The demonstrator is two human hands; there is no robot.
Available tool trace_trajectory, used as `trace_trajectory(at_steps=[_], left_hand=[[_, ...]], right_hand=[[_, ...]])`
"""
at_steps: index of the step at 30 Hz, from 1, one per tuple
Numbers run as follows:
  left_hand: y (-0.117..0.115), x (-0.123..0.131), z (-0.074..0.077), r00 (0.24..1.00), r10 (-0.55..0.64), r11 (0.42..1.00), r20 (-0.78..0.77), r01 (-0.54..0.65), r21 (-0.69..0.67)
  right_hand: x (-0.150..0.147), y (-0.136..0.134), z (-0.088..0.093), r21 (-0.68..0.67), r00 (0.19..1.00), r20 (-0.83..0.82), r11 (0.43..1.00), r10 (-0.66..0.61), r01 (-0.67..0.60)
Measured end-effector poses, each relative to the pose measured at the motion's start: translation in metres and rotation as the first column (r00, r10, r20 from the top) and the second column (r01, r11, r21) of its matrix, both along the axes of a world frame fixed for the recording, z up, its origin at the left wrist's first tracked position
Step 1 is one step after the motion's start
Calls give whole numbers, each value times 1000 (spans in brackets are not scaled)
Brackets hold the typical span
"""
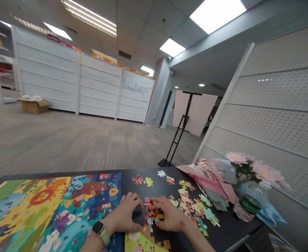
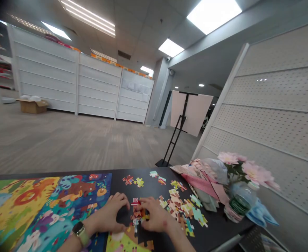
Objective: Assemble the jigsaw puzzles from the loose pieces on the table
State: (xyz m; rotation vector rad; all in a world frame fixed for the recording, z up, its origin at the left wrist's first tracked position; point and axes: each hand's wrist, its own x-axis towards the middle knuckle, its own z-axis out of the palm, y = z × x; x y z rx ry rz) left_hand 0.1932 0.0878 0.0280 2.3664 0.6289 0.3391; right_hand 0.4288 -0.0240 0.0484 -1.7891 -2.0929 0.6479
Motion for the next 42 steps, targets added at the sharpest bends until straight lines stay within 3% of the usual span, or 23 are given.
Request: trace_trajectory(at_steps=[12,26,42], left_hand=[[1,-1,-2,1000,6,1000,-8,-6,-3],[1,0,-4,1000,13,1000,-10,-13,-11],[2,-1,-1,1000,-7,1000,-7,7,-2]], right_hand=[[6,-2,-10,113,999,-9,993,40,-39],[-3,4,1,1,999,-16,1000,30,-30],[-4,2,-2,56,999,-28,998,29,-28]])
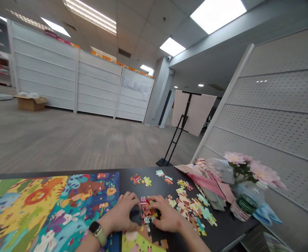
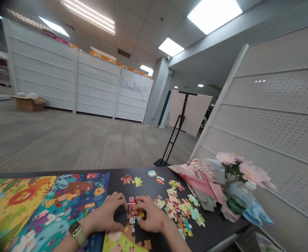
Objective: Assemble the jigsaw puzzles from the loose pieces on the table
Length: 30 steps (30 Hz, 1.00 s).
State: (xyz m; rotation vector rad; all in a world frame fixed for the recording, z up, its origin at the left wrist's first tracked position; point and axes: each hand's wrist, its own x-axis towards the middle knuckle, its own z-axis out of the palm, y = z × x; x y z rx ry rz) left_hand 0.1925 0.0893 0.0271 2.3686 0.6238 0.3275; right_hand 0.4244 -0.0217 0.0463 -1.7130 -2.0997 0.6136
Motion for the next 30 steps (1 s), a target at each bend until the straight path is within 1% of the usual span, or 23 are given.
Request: trace_trajectory(at_steps=[6,10,19,27,30], left_hand=[[-1,-1,0,1000,5,1000,5,-5,3],[-1,-1,0,1000,19,1000,1,-19,16],[-3,-2,2,1000,-19,999,2,19,36],[-1,-2,2,1000,-26,999,2,26,32],[0,-1,1,1000,-28,999,7,27,31]], right_hand=[[-3,8,-13,96,998,-58,995,8,-2],[-8,10,-14,125,995,-99,992,33,-20],[-15,10,-6,50,995,-84,997,58,-54],[-22,15,-5,61,990,-74,991,120,-116],[-22,15,-4,34,990,-66,992,121,-119]])
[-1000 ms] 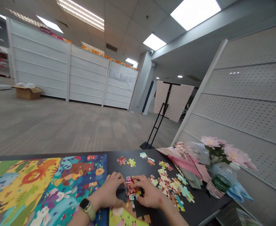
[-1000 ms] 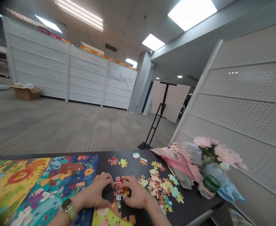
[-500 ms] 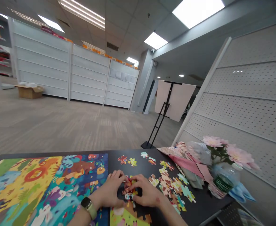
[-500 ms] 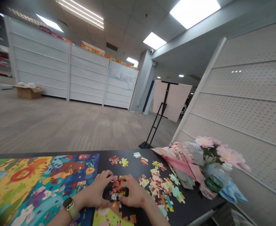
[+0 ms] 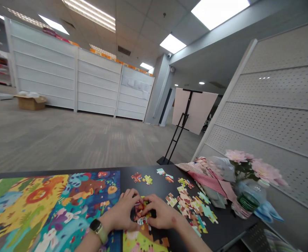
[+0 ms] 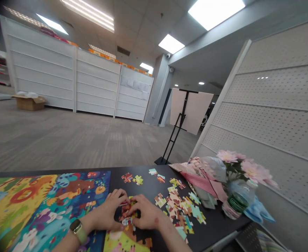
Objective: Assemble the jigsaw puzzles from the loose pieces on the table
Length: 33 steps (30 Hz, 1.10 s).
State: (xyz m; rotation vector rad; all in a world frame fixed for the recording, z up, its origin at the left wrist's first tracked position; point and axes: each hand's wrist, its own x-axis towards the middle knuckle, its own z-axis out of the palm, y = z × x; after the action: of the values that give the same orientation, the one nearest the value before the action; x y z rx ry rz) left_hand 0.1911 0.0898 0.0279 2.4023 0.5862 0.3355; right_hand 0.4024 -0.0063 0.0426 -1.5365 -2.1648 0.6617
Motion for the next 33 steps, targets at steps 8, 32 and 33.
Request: trace_trajectory(at_steps=[8,32,33], left_hand=[[0,0,0,1000,-10,1000,15,10,3],[4,-3,7,1000,-8,993,4,8,-116],[4,-3,6,1000,-8,993,10,9,-114]], right_hand=[[-4,0,7,-4,999,49,1000,-8,8],[40,-19,7,-31,984,130,991,-124,129],[39,-19,7,-28,984,125,991,-126,130]])
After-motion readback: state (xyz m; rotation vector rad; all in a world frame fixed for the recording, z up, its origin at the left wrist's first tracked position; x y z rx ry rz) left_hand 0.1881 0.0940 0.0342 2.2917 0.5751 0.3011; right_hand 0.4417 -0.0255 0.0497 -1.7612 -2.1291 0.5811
